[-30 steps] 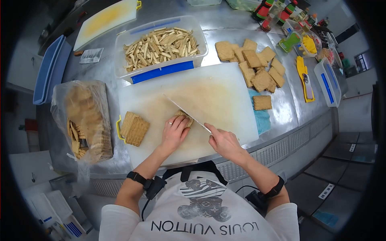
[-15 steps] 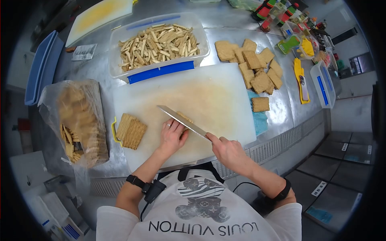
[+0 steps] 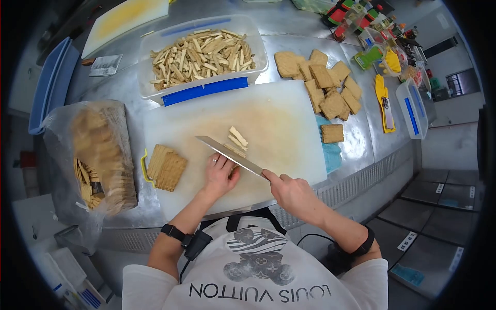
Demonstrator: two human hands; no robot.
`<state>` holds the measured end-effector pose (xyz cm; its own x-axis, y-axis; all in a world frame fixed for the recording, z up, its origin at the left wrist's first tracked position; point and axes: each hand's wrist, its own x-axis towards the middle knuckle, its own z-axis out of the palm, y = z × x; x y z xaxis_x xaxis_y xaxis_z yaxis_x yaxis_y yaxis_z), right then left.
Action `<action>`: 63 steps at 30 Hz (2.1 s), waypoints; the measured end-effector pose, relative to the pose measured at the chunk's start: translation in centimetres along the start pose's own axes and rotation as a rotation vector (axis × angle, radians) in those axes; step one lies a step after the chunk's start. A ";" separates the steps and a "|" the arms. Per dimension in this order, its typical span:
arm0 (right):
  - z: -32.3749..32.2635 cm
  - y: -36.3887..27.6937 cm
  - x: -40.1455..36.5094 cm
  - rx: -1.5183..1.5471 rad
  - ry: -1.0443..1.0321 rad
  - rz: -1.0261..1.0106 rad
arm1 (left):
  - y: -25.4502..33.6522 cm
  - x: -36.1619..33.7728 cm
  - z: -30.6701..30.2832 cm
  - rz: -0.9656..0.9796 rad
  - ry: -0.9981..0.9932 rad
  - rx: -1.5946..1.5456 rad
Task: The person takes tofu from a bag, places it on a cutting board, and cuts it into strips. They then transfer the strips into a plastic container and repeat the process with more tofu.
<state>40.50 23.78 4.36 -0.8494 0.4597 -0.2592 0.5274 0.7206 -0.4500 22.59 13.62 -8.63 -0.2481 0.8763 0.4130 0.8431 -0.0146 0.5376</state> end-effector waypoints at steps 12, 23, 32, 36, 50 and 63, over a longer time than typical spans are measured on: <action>1.0 0.6 0.9 0.022 0.079 -0.052 | 0.1 0.0 -0.1 0.019 0.066 0.010; 3.9 1.5 3.0 0.045 0.117 -0.058 | 0.5 0.0 -0.7 0.024 0.063 -0.004; 2.8 0.2 1.7 0.016 0.024 -0.028 | -0.1 -1.0 0.0 0.020 0.056 -0.008; 4.4 1.0 3.1 0.012 0.094 -0.074 | 0.1 -0.7 -0.5 0.022 0.061 0.000; 5.0 0.4 3.5 0.020 0.126 -0.079 | -0.3 -1.5 -0.4 0.018 0.057 0.042; 4.9 0.4 3.7 -0.015 0.094 -0.076 | -1.0 -1.5 -0.5 -0.002 0.099 -0.034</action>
<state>37.47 23.23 -0.98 -0.8815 0.4497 -0.1437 0.4627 0.7624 -0.4523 21.89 12.07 -9.40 -0.2973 0.8244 0.4816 0.8262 -0.0307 0.5626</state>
